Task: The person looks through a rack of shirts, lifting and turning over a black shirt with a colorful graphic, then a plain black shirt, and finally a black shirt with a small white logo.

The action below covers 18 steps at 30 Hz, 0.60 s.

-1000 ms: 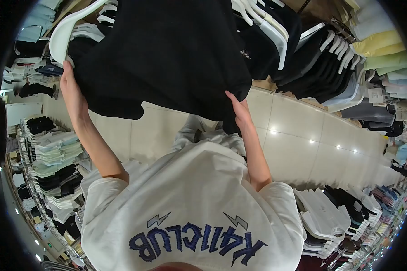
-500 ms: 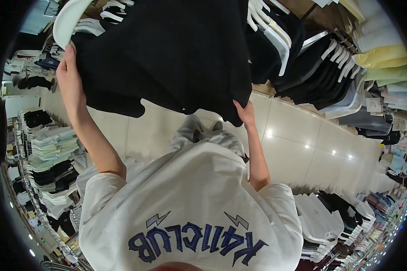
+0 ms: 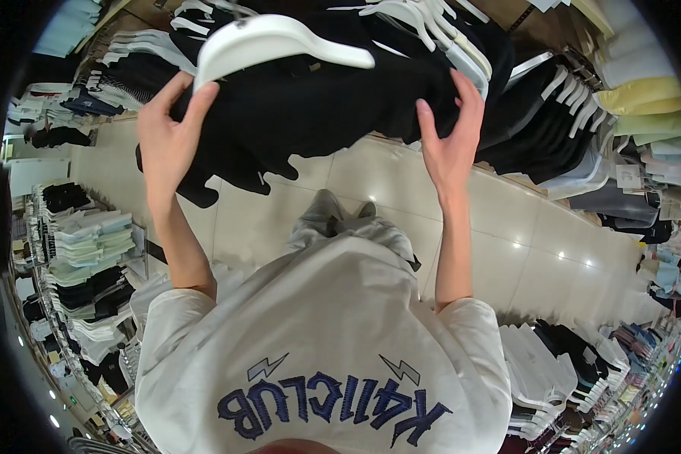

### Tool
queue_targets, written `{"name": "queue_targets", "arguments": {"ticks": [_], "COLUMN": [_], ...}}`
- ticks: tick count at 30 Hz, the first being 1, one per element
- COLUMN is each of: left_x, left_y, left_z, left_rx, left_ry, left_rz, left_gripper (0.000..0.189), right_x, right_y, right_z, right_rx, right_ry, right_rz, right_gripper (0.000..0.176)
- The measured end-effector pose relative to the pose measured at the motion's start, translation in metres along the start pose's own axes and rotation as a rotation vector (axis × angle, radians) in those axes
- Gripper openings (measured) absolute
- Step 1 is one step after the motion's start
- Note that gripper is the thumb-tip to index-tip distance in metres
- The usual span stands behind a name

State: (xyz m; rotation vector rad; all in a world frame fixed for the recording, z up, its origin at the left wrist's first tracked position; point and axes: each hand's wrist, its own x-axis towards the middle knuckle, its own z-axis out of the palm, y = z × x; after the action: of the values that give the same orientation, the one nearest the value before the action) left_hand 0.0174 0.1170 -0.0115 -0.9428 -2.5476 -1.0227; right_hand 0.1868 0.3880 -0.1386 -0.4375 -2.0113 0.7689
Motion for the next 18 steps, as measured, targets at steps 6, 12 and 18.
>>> {"name": "queue_targets", "arguments": {"ticks": [6,12,18], "left_x": [-0.004,-0.010,-0.026], "left_y": [0.007,-0.011,-0.017], "left_z": [-0.003,0.006,0.012], "left_rx": [0.115,-0.010,-0.115], "left_ry": [-0.089,-0.128,-0.157], "left_rz": [0.033,0.025,-0.039], "left_gripper": [0.041,0.040,0.028], "right_x": [0.009,0.008,0.012], "right_y": [-0.005,0.003,0.005], "right_z": [0.007,0.015,0.010], "right_rx": [-0.001,0.003,-0.119], "right_ry": [-0.259,-0.274,-0.244], "right_rz": [-0.110,-0.090,-0.215], "right_gripper": [0.044,0.028,0.029]}}
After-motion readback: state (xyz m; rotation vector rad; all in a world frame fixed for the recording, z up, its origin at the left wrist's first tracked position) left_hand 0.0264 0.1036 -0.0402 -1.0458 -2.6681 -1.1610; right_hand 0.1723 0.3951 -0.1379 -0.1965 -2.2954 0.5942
